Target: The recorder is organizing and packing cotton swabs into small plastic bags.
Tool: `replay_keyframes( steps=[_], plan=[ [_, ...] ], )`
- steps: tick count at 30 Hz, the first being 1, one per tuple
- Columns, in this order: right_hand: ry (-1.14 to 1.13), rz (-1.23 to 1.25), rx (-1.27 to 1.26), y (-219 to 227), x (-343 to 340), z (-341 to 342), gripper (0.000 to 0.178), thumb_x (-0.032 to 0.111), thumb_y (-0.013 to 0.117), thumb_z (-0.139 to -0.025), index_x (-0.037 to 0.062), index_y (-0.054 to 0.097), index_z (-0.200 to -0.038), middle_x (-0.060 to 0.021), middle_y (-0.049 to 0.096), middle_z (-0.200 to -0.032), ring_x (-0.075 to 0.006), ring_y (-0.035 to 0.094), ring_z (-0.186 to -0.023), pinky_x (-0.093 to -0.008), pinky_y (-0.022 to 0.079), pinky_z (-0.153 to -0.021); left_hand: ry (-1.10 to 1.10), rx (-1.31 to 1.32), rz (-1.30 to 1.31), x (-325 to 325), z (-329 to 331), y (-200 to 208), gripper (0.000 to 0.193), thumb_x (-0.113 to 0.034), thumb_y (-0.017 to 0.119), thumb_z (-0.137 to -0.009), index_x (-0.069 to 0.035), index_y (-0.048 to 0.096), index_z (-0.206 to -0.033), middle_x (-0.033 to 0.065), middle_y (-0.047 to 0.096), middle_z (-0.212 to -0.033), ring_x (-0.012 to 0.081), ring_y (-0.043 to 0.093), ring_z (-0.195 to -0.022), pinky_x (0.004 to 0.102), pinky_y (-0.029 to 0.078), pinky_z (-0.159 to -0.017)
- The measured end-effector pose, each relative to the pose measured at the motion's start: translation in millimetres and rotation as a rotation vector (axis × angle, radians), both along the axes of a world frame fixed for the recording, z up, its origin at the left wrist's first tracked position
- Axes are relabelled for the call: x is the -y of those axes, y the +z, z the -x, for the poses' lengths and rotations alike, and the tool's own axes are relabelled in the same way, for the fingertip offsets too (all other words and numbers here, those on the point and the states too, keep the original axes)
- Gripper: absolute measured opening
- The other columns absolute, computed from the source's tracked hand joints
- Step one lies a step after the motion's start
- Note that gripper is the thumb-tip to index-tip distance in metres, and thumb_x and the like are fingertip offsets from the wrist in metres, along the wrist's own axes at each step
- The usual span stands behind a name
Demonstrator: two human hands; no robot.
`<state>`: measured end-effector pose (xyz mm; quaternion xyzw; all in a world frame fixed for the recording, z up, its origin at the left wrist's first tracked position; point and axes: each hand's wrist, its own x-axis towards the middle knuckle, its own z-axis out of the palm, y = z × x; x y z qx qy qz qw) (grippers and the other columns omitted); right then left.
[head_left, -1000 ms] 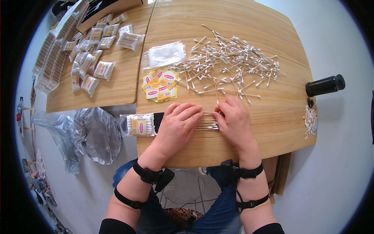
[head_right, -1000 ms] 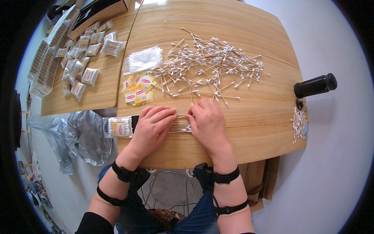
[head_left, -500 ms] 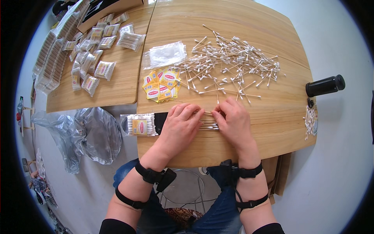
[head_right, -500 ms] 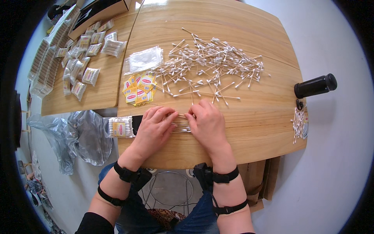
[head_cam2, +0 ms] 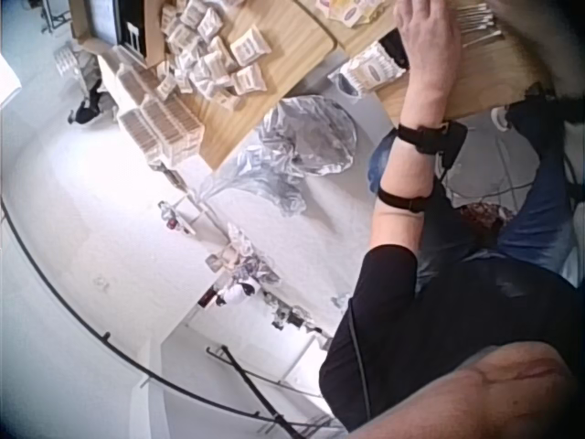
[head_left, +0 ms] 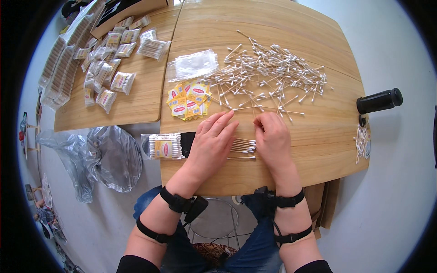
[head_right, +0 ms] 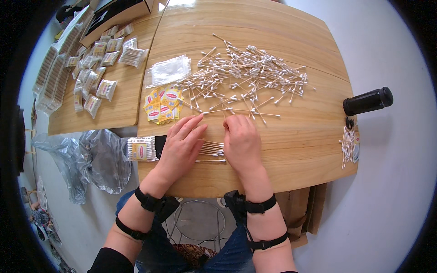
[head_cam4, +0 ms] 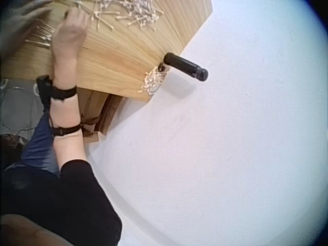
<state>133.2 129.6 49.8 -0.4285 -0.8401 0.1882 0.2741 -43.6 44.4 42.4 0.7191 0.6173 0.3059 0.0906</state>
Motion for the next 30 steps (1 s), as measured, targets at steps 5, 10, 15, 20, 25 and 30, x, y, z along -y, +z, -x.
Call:
replay_keyframes(
  steps=[5,10,15,20,25,30],
  plan=[
    [-0.098,0.106,-0.072,0.9,6.2,-0.8,0.014,0.005,0.070,-0.085,0.0049,0.059,-0.095,-0.0136,0.061,-0.092,-0.0351,0.061,-0.090,-0.0453,0.049,-0.077,-0.002,-0.036,0.032,-2.3,-1.0,1.9,0.043,-0.012,0.067,-0.090,-0.005,0.060,-0.132,0.0120,0.050,-0.151,0.0317,0.045,-0.139,0.0446,0.037,-0.113],
    [-0.125,0.045,0.067,6.4,3.3,7.2,0.014,0.009,0.070,-0.086,0.0057,0.059,-0.094,-0.0134,0.061,-0.093,-0.0347,0.061,-0.090,-0.0452,0.050,-0.077,-0.006,-0.081,0.034,-7.4,-3.5,1.4,0.045,-0.015,0.066,-0.092,-0.004,0.058,-0.134,0.0118,0.048,-0.153,0.0312,0.044,-0.140,0.0441,0.035,-0.114],
    [-0.136,0.032,0.111,2.0,2.1,-1.0,0.012,0.009,0.070,-0.087,0.0058,0.059,-0.092,-0.0131,0.060,-0.092,-0.0342,0.061,-0.090,-0.0453,0.050,-0.078,-0.022,-0.094,0.023,-9.0,-3.2,-1.3,0.045,-0.018,0.066,-0.093,-0.004,0.058,-0.135,0.0098,0.053,-0.148,0.0299,0.045,-0.139,0.0442,0.034,-0.115],
    [-0.164,0.083,0.067,4.5,-0.2,-17.9,0.011,0.006,0.070,-0.085,0.0059,0.061,-0.090,-0.0126,0.060,-0.091,-0.0346,0.061,-0.089,-0.0453,0.049,-0.077,-0.059,-0.105,0.007,-3.9,0.6,-2.8,0.041,-0.017,0.066,-0.093,-0.004,0.061,-0.132,0.0084,0.059,-0.141,0.0272,0.050,-0.135,0.0437,0.035,-0.114],
    [-0.130,0.061,0.054,5.7,-4.3,-31.8,0.010,0.005,0.070,-0.084,0.0056,0.062,-0.089,-0.0125,0.060,-0.089,-0.0350,0.060,-0.088,-0.0448,0.049,-0.076,-0.154,-0.060,-0.001,0.1,7.1,6.4,0.035,-0.013,0.067,-0.092,-0.004,0.065,-0.126,0.0082,0.063,-0.135,0.0266,0.056,-0.129,0.0433,0.040,-0.110],
    [-0.005,0.003,0.059,15.0,-1.7,-25.7,0.010,0.004,0.070,-0.084,0.0049,0.062,-0.088,-0.0125,0.059,-0.087,-0.0350,0.060,-0.086,-0.0445,0.049,-0.075,-0.186,0.100,0.041,4.5,11.4,4.0,0.031,-0.012,0.068,-0.091,-0.005,0.067,-0.122,0.0109,0.064,-0.128,0.0294,0.056,-0.127,0.0445,0.042,-0.109]
  ],
)
